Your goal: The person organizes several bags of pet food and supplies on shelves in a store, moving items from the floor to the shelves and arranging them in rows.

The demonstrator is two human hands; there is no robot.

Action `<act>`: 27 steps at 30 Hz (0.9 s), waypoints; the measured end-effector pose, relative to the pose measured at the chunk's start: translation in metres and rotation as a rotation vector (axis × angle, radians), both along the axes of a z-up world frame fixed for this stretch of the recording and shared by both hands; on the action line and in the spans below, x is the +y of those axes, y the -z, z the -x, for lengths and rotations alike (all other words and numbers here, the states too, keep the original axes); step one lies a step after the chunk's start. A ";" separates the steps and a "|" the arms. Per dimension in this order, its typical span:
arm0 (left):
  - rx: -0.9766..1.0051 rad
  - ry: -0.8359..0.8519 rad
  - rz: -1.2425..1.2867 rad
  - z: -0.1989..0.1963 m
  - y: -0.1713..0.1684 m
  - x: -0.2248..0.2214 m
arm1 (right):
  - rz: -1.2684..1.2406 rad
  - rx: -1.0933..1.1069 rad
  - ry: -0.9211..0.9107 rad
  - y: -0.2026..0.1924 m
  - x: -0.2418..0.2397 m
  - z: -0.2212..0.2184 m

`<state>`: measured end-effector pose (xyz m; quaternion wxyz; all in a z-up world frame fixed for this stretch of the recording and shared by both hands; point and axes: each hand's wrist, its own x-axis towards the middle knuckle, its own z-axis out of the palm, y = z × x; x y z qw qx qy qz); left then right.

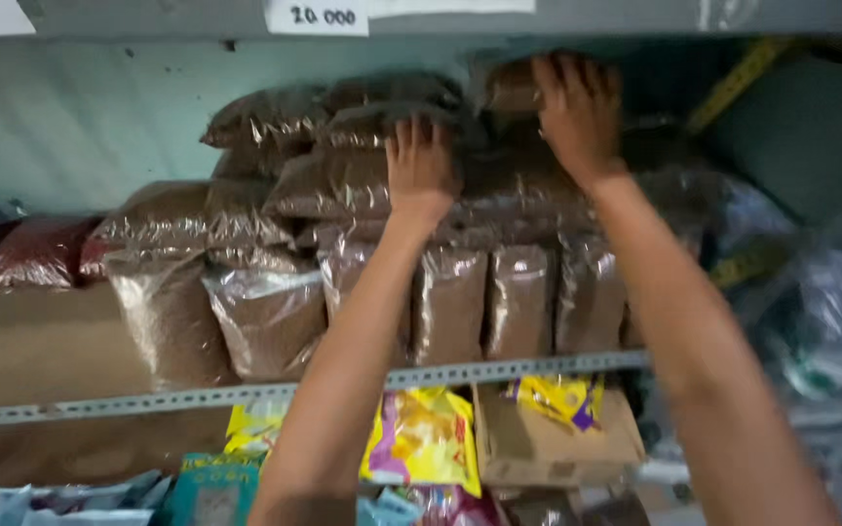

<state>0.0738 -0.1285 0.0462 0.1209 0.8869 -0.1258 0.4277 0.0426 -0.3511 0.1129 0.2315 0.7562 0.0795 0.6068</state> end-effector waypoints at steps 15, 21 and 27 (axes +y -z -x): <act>0.267 -0.032 -0.150 -0.005 -0.026 -0.010 | -0.148 0.839 -0.255 0.004 0.000 -0.068; 0.244 -0.025 -0.145 -0.013 -0.012 -0.011 | -0.209 0.720 -0.230 0.013 0.005 -0.090; 0.337 0.014 -0.206 -0.005 -0.020 -0.009 | -0.179 0.630 -0.218 0.027 0.002 -0.125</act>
